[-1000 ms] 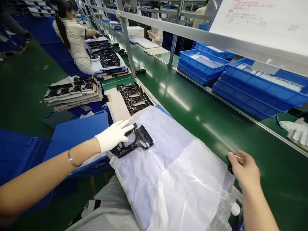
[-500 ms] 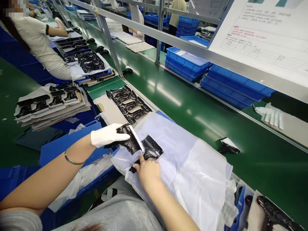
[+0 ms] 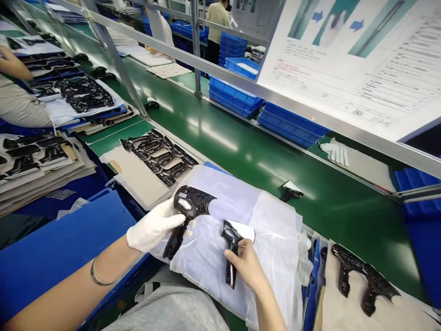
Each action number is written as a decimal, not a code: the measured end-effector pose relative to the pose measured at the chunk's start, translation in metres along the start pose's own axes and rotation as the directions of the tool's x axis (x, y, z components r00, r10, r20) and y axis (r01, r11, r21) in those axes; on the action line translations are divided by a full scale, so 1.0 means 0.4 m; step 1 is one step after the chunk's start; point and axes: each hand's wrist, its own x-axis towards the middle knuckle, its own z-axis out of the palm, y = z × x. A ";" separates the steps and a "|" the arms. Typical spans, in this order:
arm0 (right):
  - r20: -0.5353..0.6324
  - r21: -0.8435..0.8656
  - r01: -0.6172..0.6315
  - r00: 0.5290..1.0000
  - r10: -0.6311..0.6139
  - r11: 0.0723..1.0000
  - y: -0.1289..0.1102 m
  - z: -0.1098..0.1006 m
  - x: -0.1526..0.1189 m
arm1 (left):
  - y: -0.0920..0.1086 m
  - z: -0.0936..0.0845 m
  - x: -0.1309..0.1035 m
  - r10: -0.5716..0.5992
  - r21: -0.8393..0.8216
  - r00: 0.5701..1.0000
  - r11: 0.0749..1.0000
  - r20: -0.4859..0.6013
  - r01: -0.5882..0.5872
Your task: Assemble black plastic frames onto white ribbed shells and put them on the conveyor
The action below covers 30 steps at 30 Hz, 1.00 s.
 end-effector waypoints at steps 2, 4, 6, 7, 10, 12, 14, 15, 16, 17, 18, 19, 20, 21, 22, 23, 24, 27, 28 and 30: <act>-0.116 -0.109 -0.016 0.993 0.003 0.994 0.005 0.022 0.003 | -0.009 0.032 0.006 0.079 0.052 0.996 0.996 -0.036 -0.077; -0.195 -0.172 -0.034 0.981 0.000 0.985 0.004 0.025 -0.007 | -0.014 0.060 0.006 0.151 0.110 0.987 0.983 -0.048 -0.145; -0.206 -0.164 -0.027 0.978 -0.008 0.986 0.006 0.009 -0.032 | -0.016 0.086 0.001 0.260 0.219 0.965 0.943 -0.016 -0.251; -0.191 -0.138 -0.008 0.981 -0.018 0.990 0.008 -0.003 -0.048 | -0.015 0.098 -0.003 0.320 0.281 0.947 0.908 0.016 -0.312; -0.127 0.012 0.109 0.986 -0.107 0.994 0.019 -0.040 -0.110 | -0.010 0.136 -0.014 0.431 0.392 0.892 0.804 0.133 -0.447; -0.190 0.144 0.240 0.959 -0.212 0.960 0.020 -0.050 -0.153 | -0.004 0.163 -0.022 0.451 0.385 0.873 0.784 0.187 -0.487; -0.339 0.197 0.391 0.888 -0.312 0.899 0.009 -0.047 -0.192 | -0.001 0.187 -0.030 0.474 0.380 0.853 0.763 0.221 -0.522; -0.411 0.184 0.459 0.839 -0.357 0.869 -0.002 -0.042 -0.208 | 0.000 0.197 -0.034 0.484 0.387 0.845 0.751 0.227 -0.535; -0.463 0.150 0.516 0.790 -0.401 0.843 -0.016 -0.037 -0.222 | -0.001 0.205 -0.038 0.492 0.399 0.840 0.739 0.231 -0.542; -0.494 0.114 0.567 0.745 -0.448 0.816 -0.032 -0.033 -0.233 | -0.002 0.212 -0.041 0.498 0.407 0.834 0.729 0.237 -0.550; -0.508 0.085 0.612 0.705 -0.495 0.786 -0.049 -0.031 -0.240 | -0.005 0.217 -0.044 0.502 0.414 0.827 0.717 0.251 -0.561; -0.508 0.067 0.649 0.676 -0.534 0.758 -0.066 -0.032 -0.245 | -0.007 0.221 -0.045 0.510 0.417 0.816 0.702 0.272 -0.578; -0.496 0.057 0.677 0.657 -0.568 0.734 -0.082 -0.034 -0.248 | -0.009 0.225 -0.046 0.516 0.415 0.803 0.688 0.298 -0.596; -0.478 0.052 0.695 0.648 -0.593 0.717 -0.096 -0.038 -0.250 | -0.010 0.228 -0.046 0.520 0.411 0.790 0.675 0.324 -0.613; -0.456 0.050 0.706 0.645 -0.613 0.706 -0.107 -0.042 -0.250 | -0.010 0.231 -0.046 0.522 0.405 0.781 0.668 0.343 -0.625; -0.435 0.047 0.715 0.643 -0.630 0.698 -0.116 -0.047 -0.249 | -0.010 0.235 -0.046 0.520 0.402 0.776 0.664 0.356 -0.630; -0.419 0.043 0.724 0.639 -0.646 0.688 -0.123 -0.052 -0.248 | -0.009 0.239 -0.046 0.512 0.402 0.778 0.668 0.363 -0.627; -0.404 0.035 0.756 0.609 -0.682 0.654 -0.132 -0.059 -0.245 | -0.006 0.252 -0.047 0.485 0.397 0.797 0.694 0.359 -0.601; -0.409 0.034 0.763 0.600 -0.688 0.646 -0.133 -0.060 -0.245 | -0.004 0.256 -0.048 0.474 0.391 0.808 0.710 0.349 -0.585; -0.419 0.027 0.770 0.588 -0.692 0.638 -0.133 -0.061 -0.245 | -0.001 0.264 -0.049 0.456 0.374 0.829 0.743 0.323 -0.555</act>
